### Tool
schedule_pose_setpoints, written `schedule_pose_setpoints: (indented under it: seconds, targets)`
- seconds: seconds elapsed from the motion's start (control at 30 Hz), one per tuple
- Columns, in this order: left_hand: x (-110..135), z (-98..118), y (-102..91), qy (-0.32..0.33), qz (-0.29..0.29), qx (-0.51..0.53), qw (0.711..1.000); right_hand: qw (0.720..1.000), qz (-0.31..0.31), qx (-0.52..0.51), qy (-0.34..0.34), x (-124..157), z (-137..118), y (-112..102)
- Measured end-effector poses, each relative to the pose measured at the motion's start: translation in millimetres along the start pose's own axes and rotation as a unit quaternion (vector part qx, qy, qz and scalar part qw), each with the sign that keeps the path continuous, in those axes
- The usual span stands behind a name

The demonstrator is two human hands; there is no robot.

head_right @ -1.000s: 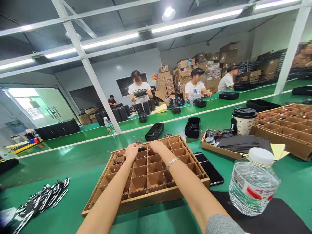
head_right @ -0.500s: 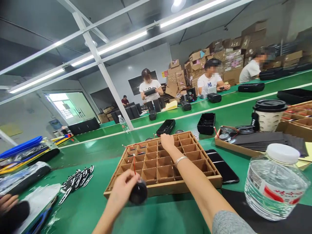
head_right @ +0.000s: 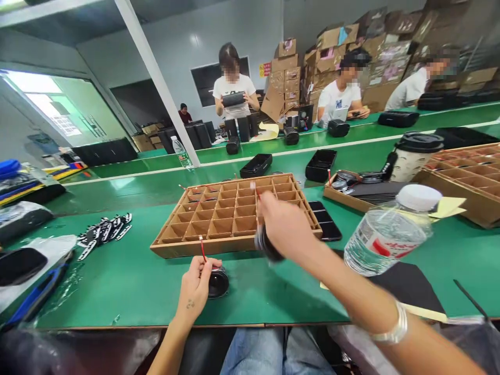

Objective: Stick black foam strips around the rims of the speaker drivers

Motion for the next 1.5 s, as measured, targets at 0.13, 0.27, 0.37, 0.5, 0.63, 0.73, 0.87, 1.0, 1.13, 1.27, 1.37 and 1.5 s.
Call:
schedule_pose_setpoints:
  seconds: [0.13,0.27,0.37,0.5,0.63,0.73,0.87,1.0,1.13,1.27,1.37,1.5]
  targets:
    - [-13,-5,1.4,-0.002,0.032,0.009,0.999,0.986,-0.127,-0.068,0.086,83,23,69]
    - [-24,-12,13.6,-0.021,0.024,0.02,0.999,0.98,-0.135,-0.064,0.134,92,45,99]
    - [-26,-19,22.3,-0.036,0.011,0.009,0.999,0.975,-0.145,-0.079,0.148,89,55,103]
    - [-24,-29,17.9,-0.037,0.026,-0.035,0.998,0.976,-0.117,-0.111,0.149,108,63,78]
    - [-12,-27,17.2,-0.008,0.005,-0.086,0.996,0.989,-0.028,-0.091,0.117,142,79,32]
    - [-1,-17,22.2,0.038,-0.023,-0.099,0.994,0.991,-0.014,-0.026,0.134,164,106,18]
    - [3,-7,26.1,0.097,-0.037,-0.124,0.987,0.994,-0.048,0.024,0.099,173,121,27]
    - [-2,-18,25.8,0.083,-0.039,-0.136,0.986,0.994,-0.029,0.051,0.088,169,124,29]
    - [-2,-31,24.2,0.04,-0.043,-0.1,0.993,0.994,-0.035,0.073,0.078,163,119,35]
    - [-1,-32,22.8,0.032,-0.037,-0.109,0.993,0.991,-0.029,0.09,0.097,161,118,35]
    - [-2,-32,23.0,0.031,-0.035,-0.107,0.993,0.992,-0.022,0.079,0.101,161,119,33]
    - [-4,-35,23.4,0.029,-0.036,-0.1,0.994,0.993,-0.032,0.063,0.094,163,121,29]
Point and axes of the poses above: each hand's wrist, its own x-axis away from the middle knuckle, its own y-axis out of the palm, z = x × y, the point moved 10 cm from there along -x, towards the middle knuckle, and after that the axes turned 9 degrees about x, right-handed, at the moved point
